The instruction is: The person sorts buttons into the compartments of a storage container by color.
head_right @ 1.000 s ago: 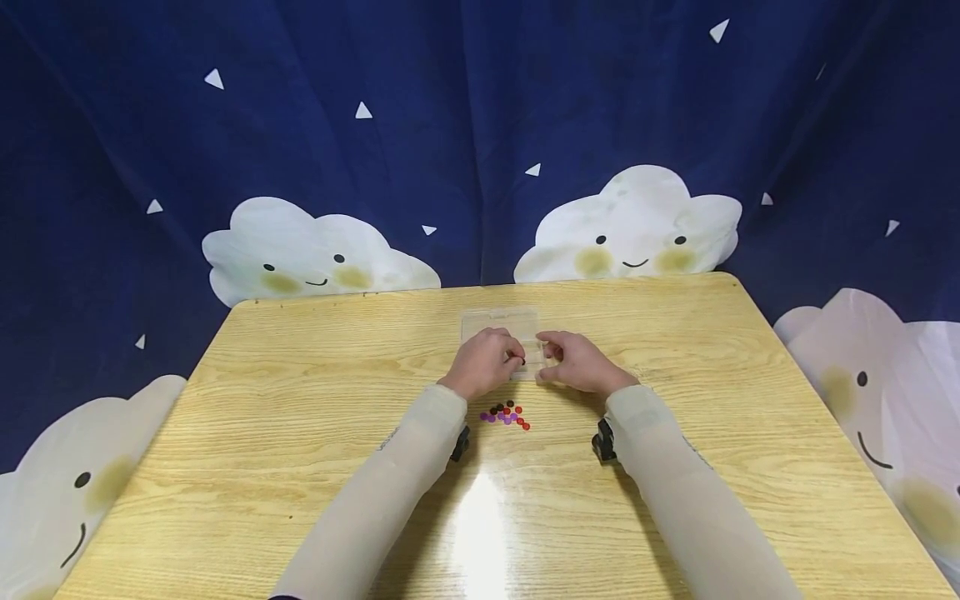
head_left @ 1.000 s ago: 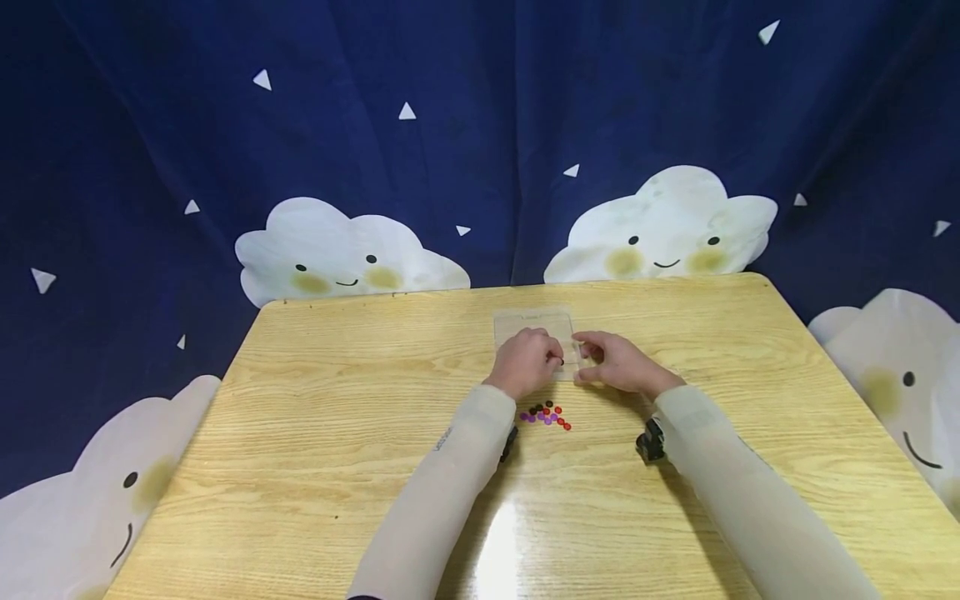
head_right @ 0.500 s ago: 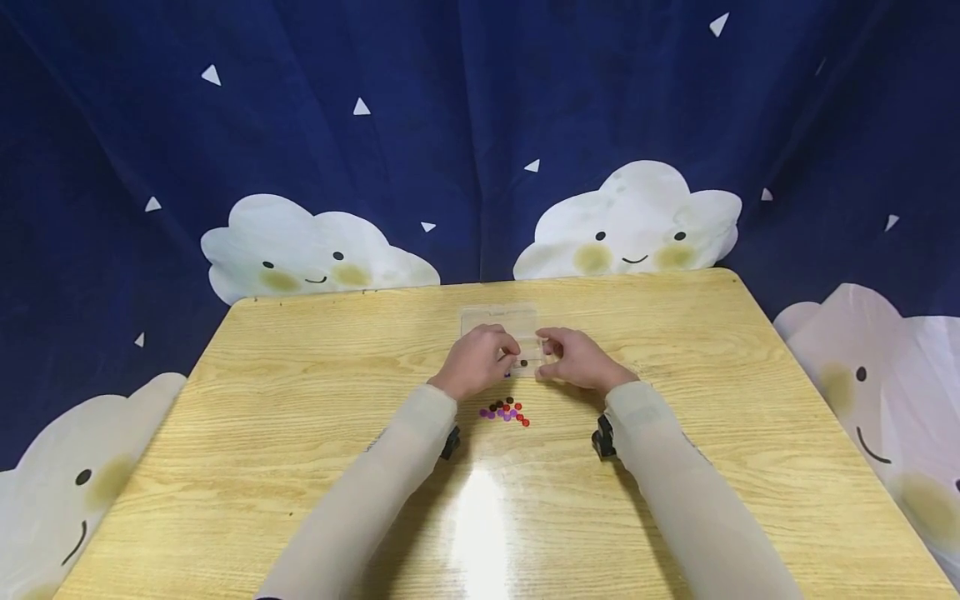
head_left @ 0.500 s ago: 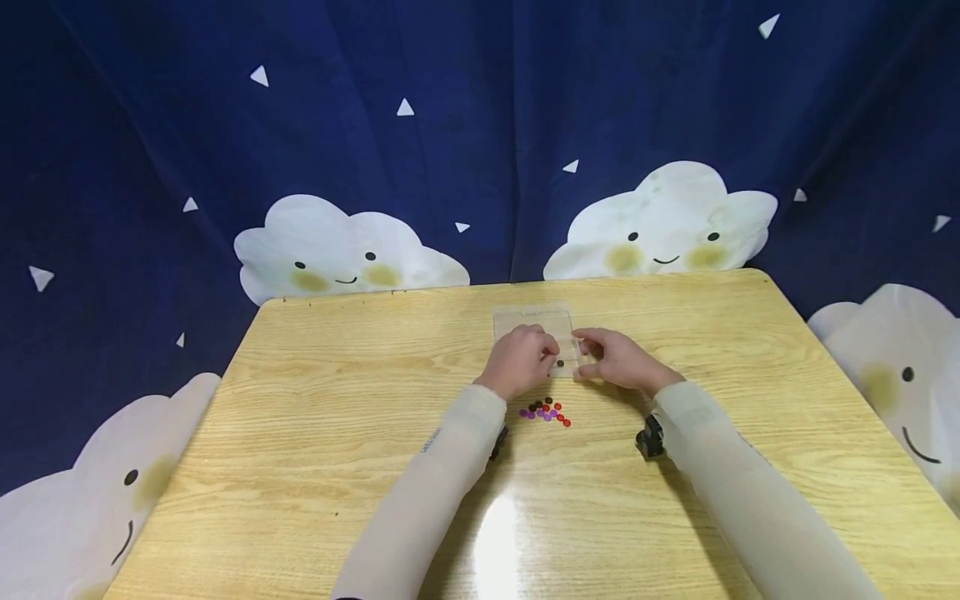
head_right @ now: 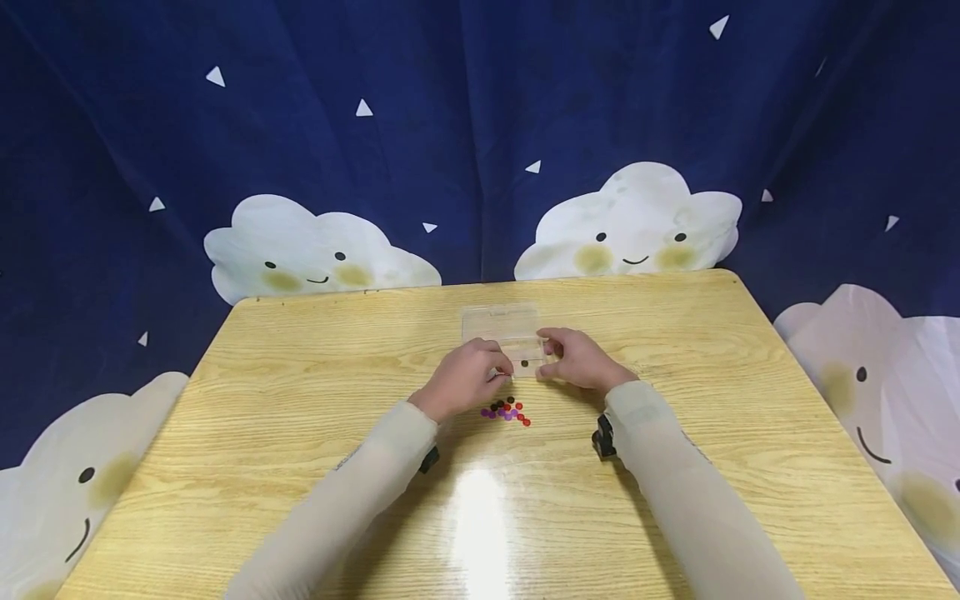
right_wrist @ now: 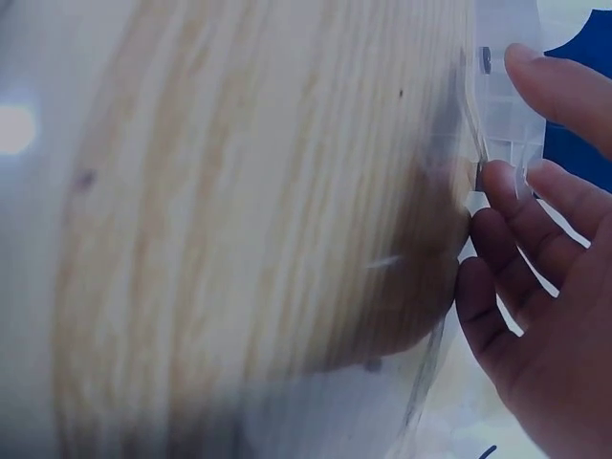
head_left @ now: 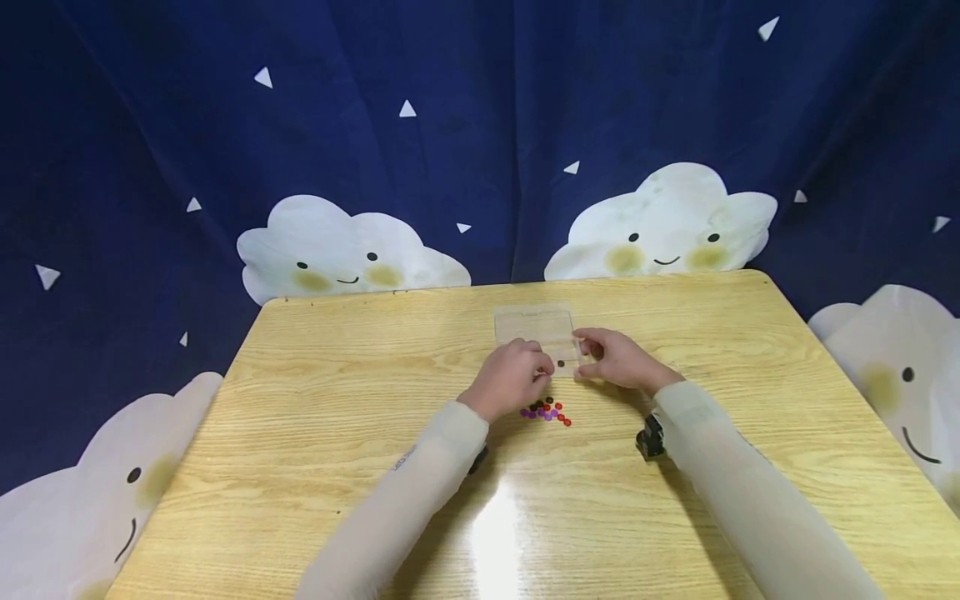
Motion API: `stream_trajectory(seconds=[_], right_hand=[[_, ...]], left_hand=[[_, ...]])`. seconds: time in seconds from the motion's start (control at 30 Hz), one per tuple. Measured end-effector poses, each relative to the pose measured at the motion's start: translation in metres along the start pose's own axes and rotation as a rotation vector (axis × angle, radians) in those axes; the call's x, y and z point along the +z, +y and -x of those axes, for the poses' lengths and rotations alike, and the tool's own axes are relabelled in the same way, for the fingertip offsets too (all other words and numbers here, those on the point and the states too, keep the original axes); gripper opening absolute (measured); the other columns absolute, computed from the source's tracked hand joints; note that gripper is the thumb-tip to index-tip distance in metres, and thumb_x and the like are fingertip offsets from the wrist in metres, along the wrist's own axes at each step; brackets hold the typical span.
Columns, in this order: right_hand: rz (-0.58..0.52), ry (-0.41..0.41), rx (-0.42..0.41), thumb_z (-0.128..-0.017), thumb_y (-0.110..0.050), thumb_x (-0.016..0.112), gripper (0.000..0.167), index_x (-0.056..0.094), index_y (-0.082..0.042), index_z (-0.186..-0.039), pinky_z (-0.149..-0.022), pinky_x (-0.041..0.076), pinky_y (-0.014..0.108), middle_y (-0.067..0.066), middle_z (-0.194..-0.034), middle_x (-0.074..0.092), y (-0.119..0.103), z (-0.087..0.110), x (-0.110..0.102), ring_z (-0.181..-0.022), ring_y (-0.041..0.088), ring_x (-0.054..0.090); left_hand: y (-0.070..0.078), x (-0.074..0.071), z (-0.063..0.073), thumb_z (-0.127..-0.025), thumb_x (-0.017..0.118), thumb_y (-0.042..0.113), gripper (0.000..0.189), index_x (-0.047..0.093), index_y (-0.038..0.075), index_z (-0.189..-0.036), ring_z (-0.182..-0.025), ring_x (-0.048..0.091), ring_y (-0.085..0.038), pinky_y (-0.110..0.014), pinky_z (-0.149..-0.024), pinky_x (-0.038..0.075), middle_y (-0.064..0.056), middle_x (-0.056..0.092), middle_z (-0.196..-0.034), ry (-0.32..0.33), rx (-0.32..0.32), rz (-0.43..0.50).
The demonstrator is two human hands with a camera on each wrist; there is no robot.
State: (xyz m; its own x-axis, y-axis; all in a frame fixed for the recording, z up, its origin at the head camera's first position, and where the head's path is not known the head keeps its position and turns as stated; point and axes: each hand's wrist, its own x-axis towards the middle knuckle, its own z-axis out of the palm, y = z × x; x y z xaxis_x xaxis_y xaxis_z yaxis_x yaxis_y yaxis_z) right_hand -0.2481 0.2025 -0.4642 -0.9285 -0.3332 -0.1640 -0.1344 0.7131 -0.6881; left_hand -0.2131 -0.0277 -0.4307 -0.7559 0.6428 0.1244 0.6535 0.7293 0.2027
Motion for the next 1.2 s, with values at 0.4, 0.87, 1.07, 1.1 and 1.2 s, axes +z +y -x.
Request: stream_trajectory(seconds=[0.4,0.87,1.07,1.1,1.2], right_hand=[[-0.003,-0.008,-0.014,-0.086,-0.016,0.076,0.074,0.040,0.001,-0.149,-0.083,0.043,0.035,0.012,-0.109,0.057,0.000,0.001,-0.002,-0.095,0.022,0.049],[-0.012,-0.008,-0.019,-0.085,-0.017,0.077,0.075,0.041,0.002,-0.147,-0.080,0.042,0.034,0.012,-0.106,0.057,-0.002,0.002,-0.002,-0.093,0.021,0.048],[-0.006,-0.012,-0.009,-0.085,-0.018,0.077,0.075,0.041,0.001,-0.148,-0.082,0.042,0.034,0.012,-0.108,0.057,-0.002,0.001,-0.002,-0.095,0.022,0.048],[-0.002,-0.010,-0.005,-0.085,-0.019,0.077,0.075,0.040,0.000,-0.148,-0.083,0.042,0.034,0.012,-0.109,0.057,-0.002,0.001,-0.002,-0.095,0.022,0.049],[0.003,-0.009,0.000,-0.085,-0.019,0.078,0.077,0.040,-0.001,-0.149,-0.083,0.043,0.034,0.011,-0.109,0.057,-0.003,0.001,-0.002,-0.095,0.022,0.049]], left_hand=[[-0.007,0.007,0.023,-0.094,0.064,0.017,0.018,0.073,0.021,-0.079,-0.070,0.054,-0.007,-0.020,-0.060,0.046,0.005,0.067,-0.083,-0.061,0.014,-0.015],[-0.003,0.013,0.021,-0.093,0.066,0.019,0.014,0.079,0.021,-0.097,-0.097,0.068,-0.012,-0.030,-0.083,0.057,0.003,0.074,-0.104,-0.182,-0.127,0.089],[-0.005,0.017,0.019,-0.092,0.067,0.020,0.014,0.080,0.023,-0.096,-0.096,0.068,-0.011,-0.030,-0.084,0.057,0.005,0.074,-0.103,-0.186,-0.151,0.108],[-0.005,0.017,0.019,-0.092,0.067,0.020,0.014,0.080,0.023,-0.095,-0.096,0.068,-0.011,-0.030,-0.084,0.057,0.005,0.075,-0.103,-0.188,-0.155,0.112],[-0.005,0.018,0.018,-0.092,0.068,0.020,0.013,0.080,0.023,-0.096,-0.098,0.069,-0.011,-0.031,-0.085,0.057,0.005,0.075,-0.104,-0.191,-0.169,0.119]])
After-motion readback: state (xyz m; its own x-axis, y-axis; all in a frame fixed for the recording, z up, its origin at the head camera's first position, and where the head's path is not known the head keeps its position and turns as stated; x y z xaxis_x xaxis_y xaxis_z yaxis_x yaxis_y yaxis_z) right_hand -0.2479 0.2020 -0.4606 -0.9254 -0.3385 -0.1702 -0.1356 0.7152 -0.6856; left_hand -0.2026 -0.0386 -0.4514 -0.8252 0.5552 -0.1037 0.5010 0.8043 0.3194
